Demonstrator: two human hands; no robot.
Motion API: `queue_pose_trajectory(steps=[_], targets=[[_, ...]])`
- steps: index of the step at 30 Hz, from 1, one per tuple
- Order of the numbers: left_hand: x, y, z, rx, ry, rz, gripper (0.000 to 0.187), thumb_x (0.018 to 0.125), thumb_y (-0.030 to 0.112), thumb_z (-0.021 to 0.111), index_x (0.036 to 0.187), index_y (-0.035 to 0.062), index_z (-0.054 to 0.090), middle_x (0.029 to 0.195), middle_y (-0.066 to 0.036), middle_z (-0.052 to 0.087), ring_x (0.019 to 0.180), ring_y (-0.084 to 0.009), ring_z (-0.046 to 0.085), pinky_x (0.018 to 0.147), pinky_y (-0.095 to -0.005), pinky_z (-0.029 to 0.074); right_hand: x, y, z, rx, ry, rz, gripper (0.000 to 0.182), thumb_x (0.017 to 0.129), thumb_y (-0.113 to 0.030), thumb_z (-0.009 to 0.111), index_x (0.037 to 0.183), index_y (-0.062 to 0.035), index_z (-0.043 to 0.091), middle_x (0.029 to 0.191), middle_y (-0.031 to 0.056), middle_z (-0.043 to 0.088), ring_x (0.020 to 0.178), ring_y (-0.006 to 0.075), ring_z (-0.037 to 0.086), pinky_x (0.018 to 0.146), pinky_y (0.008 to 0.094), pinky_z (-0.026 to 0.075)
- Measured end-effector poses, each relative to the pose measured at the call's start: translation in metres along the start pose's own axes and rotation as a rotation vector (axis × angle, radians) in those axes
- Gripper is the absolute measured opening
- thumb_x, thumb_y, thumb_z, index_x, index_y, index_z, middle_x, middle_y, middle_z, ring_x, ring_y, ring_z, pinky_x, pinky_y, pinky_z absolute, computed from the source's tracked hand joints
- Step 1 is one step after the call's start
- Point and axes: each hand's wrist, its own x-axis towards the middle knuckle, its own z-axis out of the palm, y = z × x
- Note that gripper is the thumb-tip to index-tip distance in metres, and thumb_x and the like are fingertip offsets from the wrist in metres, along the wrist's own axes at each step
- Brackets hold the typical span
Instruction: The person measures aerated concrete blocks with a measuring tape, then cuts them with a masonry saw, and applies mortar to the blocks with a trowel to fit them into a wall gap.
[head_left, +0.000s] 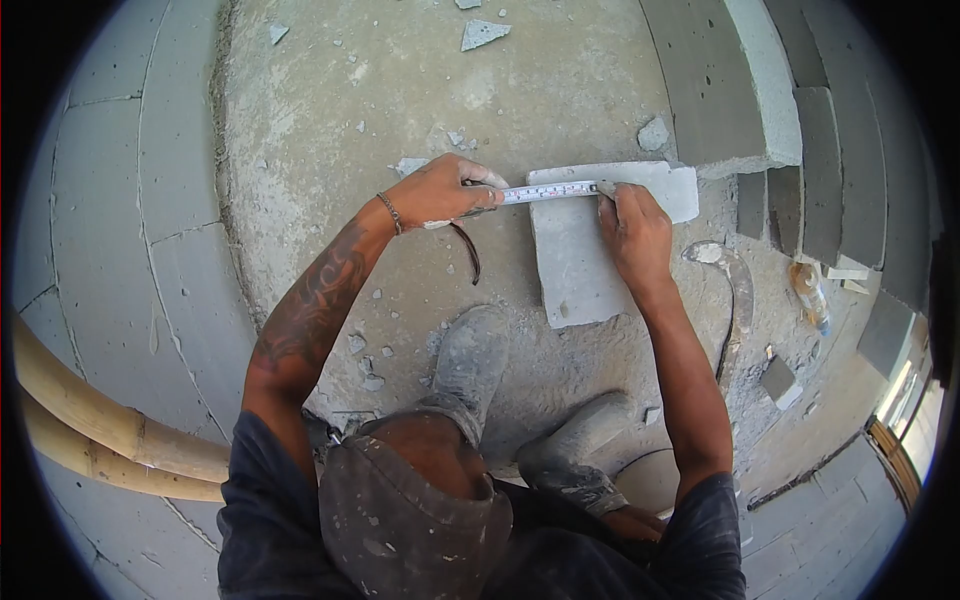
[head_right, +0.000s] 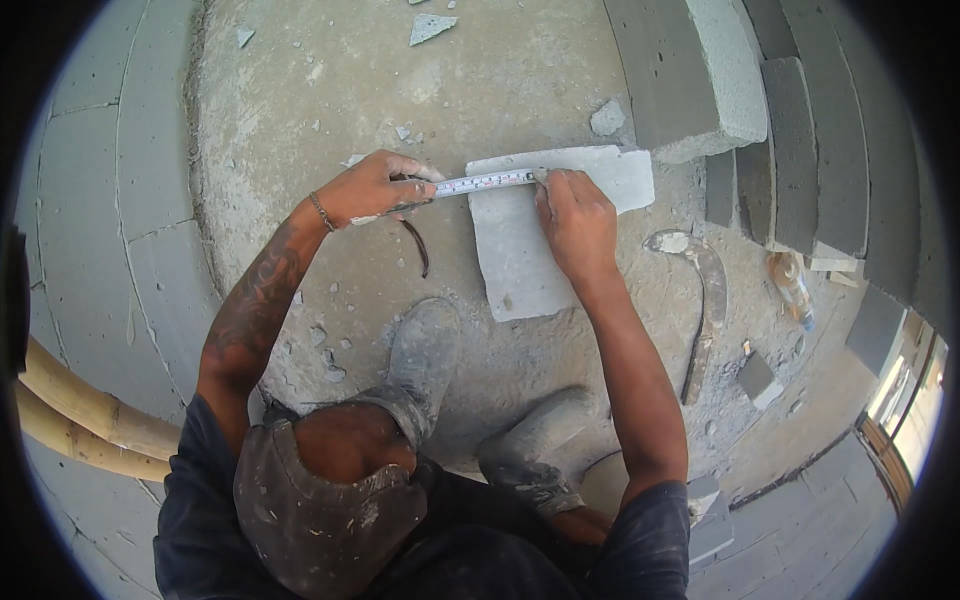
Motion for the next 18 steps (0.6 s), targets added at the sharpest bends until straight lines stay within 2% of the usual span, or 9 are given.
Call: queue_pose_trajectory(steps=[3, 6, 11, 18], targets=[[0.001, -0.001, 0.004, -0.055, -0.01, -0.03, 0.028, 0.081, 0.024, 0.061, 0.102, 0.0058, 0.066, 0.069, -0.002, 0.055, 0.059, -0.0093, 0.048, 0.051, -0.0234, 0.041, -0.001, 0.0, 0.007, 0.008, -0.005, -0.031, 0.014, 0.07, -0.003, 0.062, 0.079, -0.0015, 0.052, 0.076, 0.0121, 0.057, 0.071, 0.0287, 0.056, 0.061, 0.0373, 0.047], [0.005, 0.009, 0.007, -0.106, -0.027, -0.087, 0.03, 0.08, 0.021, 0.063, 0.103, 0.0014, 0.063, 0.076, -0.004, 0.058, 0.065, -0.0096, 0.05, 0.055, -0.0221, 0.041, 0.004, -0.005, 0.012, 0.026, 0.03, -0.058, 0.013, 0.07, -0.003, 0.062, 0.078, -0.0019, 0.052, 0.076, 0.0119, 0.057, 0.072, 0.0284, 0.056, 0.062, 0.037, 0.047], [0.019, 0.019, -0.002, 0.115, 0.038, -0.053, 0.03, 0.076, 0.022, 0.064, 0.097, 0.0015, 0.065, 0.077, -0.005, 0.059, 0.066, -0.0125, 0.051, 0.059, -0.0243, 0.04, 0.01, -0.004, 0.016, -0.022, 0.034, -0.051, 0.013, 0.068, -0.003, 0.062, 0.079, -0.0016, 0.054, 0.08, 0.012, 0.057, 0.078, 0.0281, 0.056, 0.067, 0.0372, 0.047], [0.031, 0.019, 0.0, 0.237, 0.063, -0.051, 0.029, 0.074, 0.023, 0.064, 0.092, 0.0009, 0.066, 0.076, -0.008, 0.063, 0.067, -0.0151, 0.054, 0.062, -0.0277, 0.043, 0.007, 0.0, 0.019, -0.004, 0.063, -0.032, 0.019, 0.067, -0.001, 0.064, 0.085, -0.0014, 0.058, 0.089, 0.0116, 0.059, 0.084, 0.0279, 0.056, 0.071, 0.0364, 0.047]])
